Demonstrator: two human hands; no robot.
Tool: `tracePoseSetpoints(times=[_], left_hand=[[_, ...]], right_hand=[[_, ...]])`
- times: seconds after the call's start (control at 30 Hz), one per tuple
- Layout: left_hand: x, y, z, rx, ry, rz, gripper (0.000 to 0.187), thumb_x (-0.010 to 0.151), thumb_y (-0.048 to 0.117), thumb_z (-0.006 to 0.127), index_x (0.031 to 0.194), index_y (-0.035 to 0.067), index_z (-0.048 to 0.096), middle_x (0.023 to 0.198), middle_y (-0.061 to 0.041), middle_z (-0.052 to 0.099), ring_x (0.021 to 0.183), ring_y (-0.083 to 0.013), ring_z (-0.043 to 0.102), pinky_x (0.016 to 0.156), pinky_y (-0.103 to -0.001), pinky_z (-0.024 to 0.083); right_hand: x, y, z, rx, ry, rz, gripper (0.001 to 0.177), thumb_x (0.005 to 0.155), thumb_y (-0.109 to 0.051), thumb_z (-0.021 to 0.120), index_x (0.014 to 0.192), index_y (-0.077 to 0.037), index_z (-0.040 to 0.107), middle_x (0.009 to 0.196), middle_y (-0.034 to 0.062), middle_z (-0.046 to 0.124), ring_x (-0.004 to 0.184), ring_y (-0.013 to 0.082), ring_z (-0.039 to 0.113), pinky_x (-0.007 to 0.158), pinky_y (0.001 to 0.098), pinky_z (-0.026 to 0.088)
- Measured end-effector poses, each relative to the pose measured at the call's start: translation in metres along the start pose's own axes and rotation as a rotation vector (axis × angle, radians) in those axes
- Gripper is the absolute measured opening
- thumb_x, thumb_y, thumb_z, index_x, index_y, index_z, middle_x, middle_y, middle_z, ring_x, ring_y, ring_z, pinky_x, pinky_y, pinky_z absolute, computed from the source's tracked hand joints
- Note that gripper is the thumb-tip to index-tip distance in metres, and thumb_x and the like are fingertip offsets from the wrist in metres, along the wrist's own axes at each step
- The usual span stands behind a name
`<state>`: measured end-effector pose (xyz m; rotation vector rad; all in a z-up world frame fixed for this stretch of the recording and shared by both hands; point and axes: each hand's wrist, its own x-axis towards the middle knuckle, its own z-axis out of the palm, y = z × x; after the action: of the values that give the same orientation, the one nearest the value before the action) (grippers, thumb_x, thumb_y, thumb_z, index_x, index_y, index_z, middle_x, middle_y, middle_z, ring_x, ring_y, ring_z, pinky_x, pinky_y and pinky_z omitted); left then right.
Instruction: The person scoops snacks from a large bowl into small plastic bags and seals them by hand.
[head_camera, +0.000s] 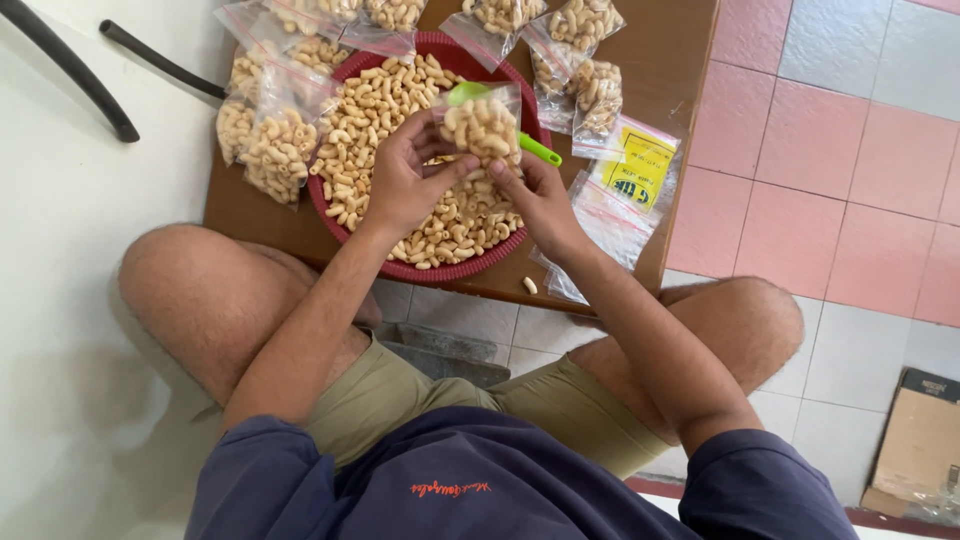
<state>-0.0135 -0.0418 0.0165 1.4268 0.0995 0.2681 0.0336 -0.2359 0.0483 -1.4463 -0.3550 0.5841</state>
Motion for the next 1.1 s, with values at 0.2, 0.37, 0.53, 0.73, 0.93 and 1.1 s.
tracePoseSetpoints(times=[0.2,0.37,0.53,0.73,0.93,1.1], left_hand=[[0.001,0.001,0.002,0.038,-0.022,0.02,0.049,0.092,-0.001,0.089,0.133,0.006,0.063,0.11,-0.01,0.07,0.105,-0.0227,0.076,0.09,-0.041,0.07],[-0.001,-0.001,0.005,0.037,-0.022,0.004,0.046,0.093,0.004,0.089,0.131,0.005,0.063,0.11,-0.01,0.069,0.104,-0.024,0.076,0.088,-0.042,0.071],[-0.003,-0.003,0.007,0.058,-0.031,-0.013,0.042,0.096,0.006,0.087,0.131,0.004,0.063,0.107,-0.009,0.068,0.103,-0.022,0.075,0.087,-0.04,0.071],[-0.001,-0.013,0.004,-0.007,0.003,-0.05,0.046,0.097,0.009,0.087,0.135,0.008,0.062,0.107,-0.004,0.068,0.1,-0.0141,0.074,0.087,-0.032,0.071],[-0.004,-0.012,0.006,-0.051,0.027,-0.144,0.045,0.096,0.015,0.089,0.133,0.006,0.065,0.105,-0.003,0.073,0.094,-0.0111,0.076,0.077,-0.027,0.071],[0.0,-0.025,0.002,-0.037,0.049,-0.131,0.041,0.096,0.017,0.09,0.128,0.005,0.068,0.1,-0.003,0.075,0.088,-0.0088,0.077,0.073,-0.025,0.07]], right_hand=[[0.0,-0.005,-0.002,-0.011,0.015,-0.039,0.036,0.109,-0.034,0.069,0.123,-0.002,0.074,0.099,0.0128,0.075,0.094,0.0214,0.071,0.089,0.0402,0.062],[-0.002,-0.011,0.004,0.012,0.108,0.01,0.031,0.107,-0.036,0.071,0.103,-0.006,0.077,0.088,0.0018,0.071,0.086,0.0123,0.066,0.08,0.0286,0.059],[-0.005,-0.022,0.01,-0.005,0.173,0.014,0.034,0.107,-0.039,0.07,0.094,-0.008,0.077,0.079,-0.0002,0.07,0.08,0.0086,0.065,0.074,0.0222,0.056],[0.002,0.006,-0.001,0.065,0.07,-0.018,0.04,0.113,-0.038,0.062,0.139,-0.007,0.067,0.105,0.0138,0.074,0.095,0.0195,0.071,0.082,0.0388,0.067],[0.004,-0.005,0.004,-0.095,0.086,0.064,0.047,0.113,-0.048,0.053,0.093,-0.009,0.072,0.073,0.0027,0.067,0.071,0.0117,0.068,0.062,0.0261,0.059],[0.001,-0.014,0.007,0.013,0.125,0.076,0.041,0.11,-0.044,0.06,0.097,-0.006,0.07,0.077,0.003,0.069,0.071,0.0101,0.07,0.065,0.0264,0.062]])
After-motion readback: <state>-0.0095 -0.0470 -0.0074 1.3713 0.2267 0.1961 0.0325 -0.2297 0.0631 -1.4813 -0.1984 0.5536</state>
